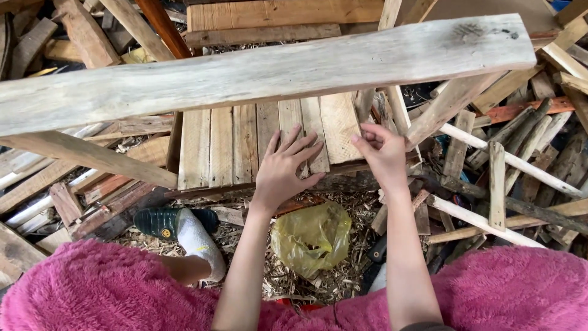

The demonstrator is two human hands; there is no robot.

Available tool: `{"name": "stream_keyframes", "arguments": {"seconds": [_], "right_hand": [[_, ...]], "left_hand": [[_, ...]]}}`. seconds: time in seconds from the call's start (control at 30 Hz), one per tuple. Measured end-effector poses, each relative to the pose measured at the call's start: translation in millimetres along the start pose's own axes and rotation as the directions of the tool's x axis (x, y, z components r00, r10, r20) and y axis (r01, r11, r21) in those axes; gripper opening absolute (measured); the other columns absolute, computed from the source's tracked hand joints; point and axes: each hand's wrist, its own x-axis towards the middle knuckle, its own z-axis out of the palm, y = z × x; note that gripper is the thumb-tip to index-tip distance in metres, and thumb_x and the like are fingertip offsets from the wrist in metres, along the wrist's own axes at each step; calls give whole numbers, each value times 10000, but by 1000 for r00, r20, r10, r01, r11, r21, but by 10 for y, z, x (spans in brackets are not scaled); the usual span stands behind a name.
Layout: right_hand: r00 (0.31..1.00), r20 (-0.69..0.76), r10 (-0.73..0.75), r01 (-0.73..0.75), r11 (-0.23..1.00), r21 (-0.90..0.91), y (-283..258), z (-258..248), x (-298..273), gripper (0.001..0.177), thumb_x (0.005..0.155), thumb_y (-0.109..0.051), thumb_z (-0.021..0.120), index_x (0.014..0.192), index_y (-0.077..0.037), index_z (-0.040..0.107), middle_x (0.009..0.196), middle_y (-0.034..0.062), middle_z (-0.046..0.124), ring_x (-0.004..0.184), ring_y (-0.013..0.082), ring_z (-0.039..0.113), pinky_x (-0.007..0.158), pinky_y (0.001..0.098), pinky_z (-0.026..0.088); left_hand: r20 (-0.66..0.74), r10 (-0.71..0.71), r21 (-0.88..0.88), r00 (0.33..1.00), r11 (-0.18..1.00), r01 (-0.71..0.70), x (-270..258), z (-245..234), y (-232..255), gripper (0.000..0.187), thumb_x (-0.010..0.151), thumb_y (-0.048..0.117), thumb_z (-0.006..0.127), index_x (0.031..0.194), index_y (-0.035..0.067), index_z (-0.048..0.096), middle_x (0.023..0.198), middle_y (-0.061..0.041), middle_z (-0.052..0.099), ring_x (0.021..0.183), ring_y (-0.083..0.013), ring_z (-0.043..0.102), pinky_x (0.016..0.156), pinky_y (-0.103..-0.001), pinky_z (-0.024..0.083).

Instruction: Assembling a wooden structure from scrap lumber using a hammer and nails

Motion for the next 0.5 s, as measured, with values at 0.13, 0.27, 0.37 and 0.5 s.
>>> {"name": "stream_keyframes", "arguments": {"seconds": [0.13, 0.27, 0.37, 0.5], "right_hand": [[998, 48, 36, -23, 969, -248, 197, -38, 9, 333, 898, -149, 807, 1186, -1, 730, 859, 114, 690, 734, 145, 671, 664, 296, 546], [996, 69, 52, -26, 939, -342, -94, -47, -68, 322, 929, -139, 736, 1222, -6, 724, 938, 171, 706, 833, 215, 712, 720, 355, 553], [994, 98, 50, -5, 912, -409, 4, -91, -74, 333, 947, -145, 724, 1238, 15, 708, 973, 206, 707, 871, 292, 721, 751, 423, 553], [996, 84, 21, 15, 913, -407, -54, -20, -117, 319, 955, -159, 700, 1226, 7, 719, 960, 203, 710, 891, 300, 705, 751, 431, 555]], "left_hand": [[9, -25, -14, 1000, 1000, 25, 17, 12, -9, 672, 742, 575, 780, 1352, 323, 657, 1471, 113, 580, 1488, -201, 380, 1252, -510, 189], [-6, -20, 9, 1000, 1000, 20, 37, -18, 7, 670, 736, 605, 777, 1335, 325, 670, 1438, 110, 604, 1481, -200, 387, 1244, -506, 205], [54, -26, -4, 998, 1000, 26, 59, -90, 25, 670, 758, 604, 760, 1357, 323, 651, 1454, 91, 589, 1488, -216, 370, 1237, -526, 204], [86, -44, -10, 995, 999, 45, 81, -91, 19, 694, 776, 655, 723, 1384, 336, 624, 1465, 90, 577, 1497, -217, 350, 1236, -531, 202]]}}
